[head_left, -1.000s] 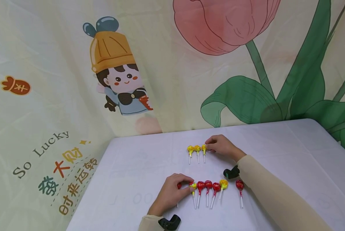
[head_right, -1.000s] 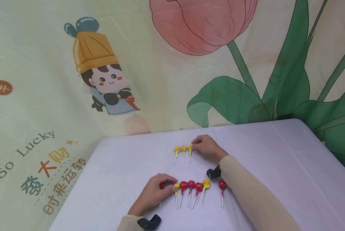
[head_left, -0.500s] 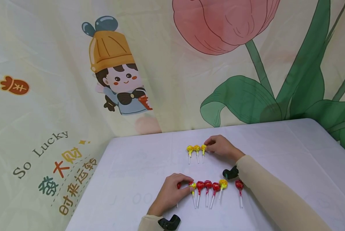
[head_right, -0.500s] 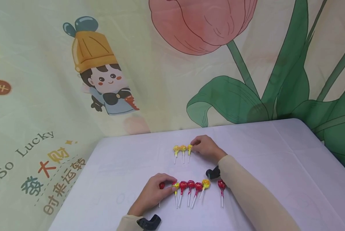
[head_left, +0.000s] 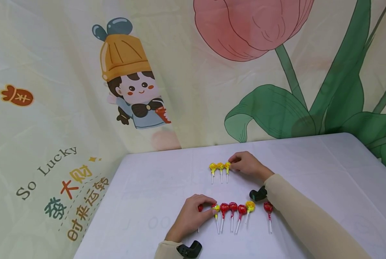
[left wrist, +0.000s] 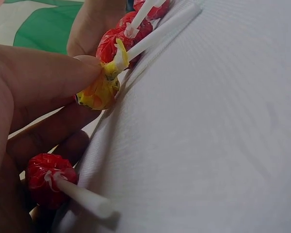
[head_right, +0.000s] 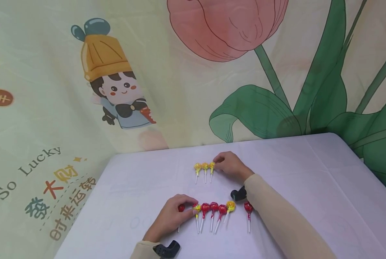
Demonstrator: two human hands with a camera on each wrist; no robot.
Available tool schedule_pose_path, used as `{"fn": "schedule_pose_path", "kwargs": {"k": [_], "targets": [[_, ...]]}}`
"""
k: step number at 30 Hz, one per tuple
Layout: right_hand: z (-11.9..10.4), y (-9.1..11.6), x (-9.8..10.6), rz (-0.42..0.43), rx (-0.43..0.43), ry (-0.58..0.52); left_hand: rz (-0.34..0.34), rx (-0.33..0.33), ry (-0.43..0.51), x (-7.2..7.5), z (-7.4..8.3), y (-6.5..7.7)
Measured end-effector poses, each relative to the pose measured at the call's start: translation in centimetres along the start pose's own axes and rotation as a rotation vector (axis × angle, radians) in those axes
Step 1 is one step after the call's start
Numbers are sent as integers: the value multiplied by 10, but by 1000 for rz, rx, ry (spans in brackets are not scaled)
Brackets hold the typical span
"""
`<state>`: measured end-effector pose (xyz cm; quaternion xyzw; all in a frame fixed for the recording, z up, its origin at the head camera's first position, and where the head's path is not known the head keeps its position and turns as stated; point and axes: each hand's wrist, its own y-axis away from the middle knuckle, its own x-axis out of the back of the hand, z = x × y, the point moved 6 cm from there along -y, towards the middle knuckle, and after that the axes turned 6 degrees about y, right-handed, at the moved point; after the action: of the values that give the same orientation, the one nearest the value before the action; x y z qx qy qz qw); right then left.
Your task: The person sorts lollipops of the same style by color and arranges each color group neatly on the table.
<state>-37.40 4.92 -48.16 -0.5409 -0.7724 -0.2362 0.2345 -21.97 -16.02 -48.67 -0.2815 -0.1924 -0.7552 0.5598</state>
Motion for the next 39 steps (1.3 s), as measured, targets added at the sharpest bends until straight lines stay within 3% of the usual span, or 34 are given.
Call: {"fn": "schedule_pose_path", "kwargs": {"k": [24, 39], "targets": [[4, 14, 12, -34, -11, -33, -5, 53, 114, 5, -2, 1], [14, 14, 14, -35, -20, -52, 44, 63, 157, 8, 1, 0]]}}
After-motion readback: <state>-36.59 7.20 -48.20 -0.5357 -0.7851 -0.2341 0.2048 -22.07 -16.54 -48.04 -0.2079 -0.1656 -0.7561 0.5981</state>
